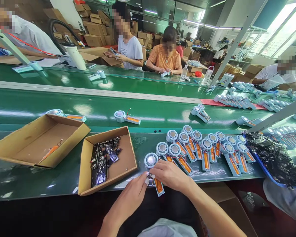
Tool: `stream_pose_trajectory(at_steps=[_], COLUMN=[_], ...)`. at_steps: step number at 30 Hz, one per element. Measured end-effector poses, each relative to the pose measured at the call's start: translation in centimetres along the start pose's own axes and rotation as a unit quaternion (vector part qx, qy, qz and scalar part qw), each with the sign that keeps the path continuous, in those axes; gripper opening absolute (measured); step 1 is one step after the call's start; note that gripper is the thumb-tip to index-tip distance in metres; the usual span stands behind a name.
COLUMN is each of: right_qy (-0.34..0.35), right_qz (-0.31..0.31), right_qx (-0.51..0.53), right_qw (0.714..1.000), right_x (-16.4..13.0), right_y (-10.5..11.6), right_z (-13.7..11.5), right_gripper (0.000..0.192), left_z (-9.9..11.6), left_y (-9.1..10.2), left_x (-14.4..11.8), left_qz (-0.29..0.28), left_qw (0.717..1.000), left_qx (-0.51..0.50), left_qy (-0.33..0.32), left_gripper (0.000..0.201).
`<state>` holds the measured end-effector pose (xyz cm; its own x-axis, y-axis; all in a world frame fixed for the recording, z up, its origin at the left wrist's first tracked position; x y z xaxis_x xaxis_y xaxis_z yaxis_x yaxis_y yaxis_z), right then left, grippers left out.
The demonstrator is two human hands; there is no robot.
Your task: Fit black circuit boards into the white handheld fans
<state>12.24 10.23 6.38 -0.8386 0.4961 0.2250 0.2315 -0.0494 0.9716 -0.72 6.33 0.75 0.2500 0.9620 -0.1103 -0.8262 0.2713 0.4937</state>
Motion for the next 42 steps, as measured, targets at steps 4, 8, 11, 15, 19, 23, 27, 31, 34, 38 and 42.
stream_pose_trajectory(at_steps=[4,8,11,15,19,23,27,31,34,38,42], right_qy=[0.045,-0.004,-0.118,-0.335,-0.337,-0.254,-0.302,-0.304,-0.203,-0.159,-0.161], right_qz=[0.015,0.013,0.062,0.132,0.124,0.17,0.16,0.131,0.127,0.098,0.058], right_qx=[-0.038,-0.017,0.072,0.188,0.222,0.24,0.358,0.36,0.267,0.194,0.173], right_qw=[0.998,1.0,0.988,0.914,0.906,0.921,0.869,0.872,0.933,0.963,0.97], right_x=[0.3,0.1,-1.0,-3.7,-3.5,-1.5,-0.3,-0.4,-0.6,-0.9,-0.7], right_y=[-0.5,-0.5,0.1,-0.4,-1.1,-0.9,-2.7,-3.3,-2.2,-1.4,-0.7], right_z=[-0.3,-0.5,0.2,2.7,2.8,1.3,0.6,0.0,-0.9,-1.3,-1.6], right_gripper=[0.023,0.018,0.018,0.042,0.021,0.021,0.025,0.014,0.031,0.046,0.041], left_z=[-0.2,-0.9,-1.1,-1.6,-1.6,-1.1,0.1,0.1,-0.3,0.3,1.4], left_y=[0.4,0.2,0.0,-0.1,-0.1,-0.1,0.5,0.8,0.6,0.7,1.3], left_x=[-0.2,-0.4,-0.8,-1.4,-1.8,-1.9,-1.7,-1.7,-1.9,-1.8,-1.2], left_qz=[0.023,0.057,0.086,0.149,0.197,0.216,0.197,0.178,0.177,0.185,0.187], left_qw=[1.0,0.998,0.995,0.982,0.968,0.96,0.971,0.969,0.958,0.95,0.961], left_qx=[0.006,-0.016,-0.059,-0.109,-0.152,-0.173,-0.138,-0.166,-0.214,-0.241,-0.204], left_qy=[-0.01,-0.009,-0.006,0.028,0.038,0.032,-0.003,0.033,0.073,0.074,0.028], left_gripper=[0.033,0.035,0.038,0.036,0.027,0.026,0.02,0.021,0.026,0.034,0.03])
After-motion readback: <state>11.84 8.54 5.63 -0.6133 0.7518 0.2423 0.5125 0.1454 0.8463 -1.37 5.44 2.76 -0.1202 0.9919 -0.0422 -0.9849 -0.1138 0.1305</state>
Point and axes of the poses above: each hand's wrist, its own x-axis towards the middle knuckle, its own y-axis out of the back of the hand, z = x × y, the point moved 6 cm from there along x, towards the middle knuckle, and after that the axes turned 12 degrees about -x, right-handed, at the moved point
